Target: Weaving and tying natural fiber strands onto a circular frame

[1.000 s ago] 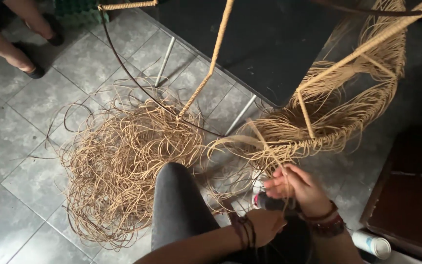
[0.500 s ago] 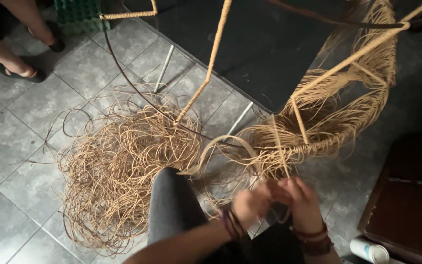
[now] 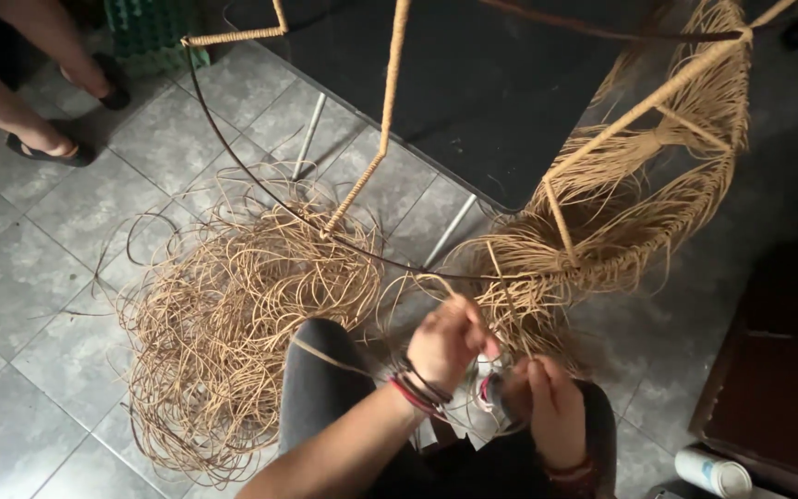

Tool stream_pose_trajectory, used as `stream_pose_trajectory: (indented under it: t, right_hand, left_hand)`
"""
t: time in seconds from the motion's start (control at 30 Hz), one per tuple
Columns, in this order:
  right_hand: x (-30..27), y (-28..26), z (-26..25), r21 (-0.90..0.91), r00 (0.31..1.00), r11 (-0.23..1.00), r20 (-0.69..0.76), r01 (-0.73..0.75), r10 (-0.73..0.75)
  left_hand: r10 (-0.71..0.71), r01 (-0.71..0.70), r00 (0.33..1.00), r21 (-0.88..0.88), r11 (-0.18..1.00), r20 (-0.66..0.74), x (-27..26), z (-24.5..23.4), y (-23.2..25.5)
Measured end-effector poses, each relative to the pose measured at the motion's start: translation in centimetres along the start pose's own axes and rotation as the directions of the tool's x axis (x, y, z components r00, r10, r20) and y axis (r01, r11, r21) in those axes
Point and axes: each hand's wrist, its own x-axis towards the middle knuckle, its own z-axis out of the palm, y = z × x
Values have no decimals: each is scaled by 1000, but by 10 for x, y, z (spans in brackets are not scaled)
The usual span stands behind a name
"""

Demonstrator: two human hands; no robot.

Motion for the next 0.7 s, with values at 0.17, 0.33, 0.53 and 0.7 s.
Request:
stream_pose_trajectory:
  t: [0.17,0.33,0.53,0.7]
  right_hand:
    - [8,-72,-16,327,992,937,50,-123,112]
    - [14,-65,-14,577,984,798,131,-173,119]
    - [3,-27,-14,90,998,994,15,55,-56]
    - [-11,-44,-26,25,995,996,48,91,-93]
  left_hand:
    - [49,-201,979,969,146,196,-35,-28,-64]
    - [-147,-343,925,937,66,349,-52,-13,-64]
    - [126,-395,916,909,130,380,-40,34,-4]
    - [-7,-177,976,807,564,219,-30,64,6]
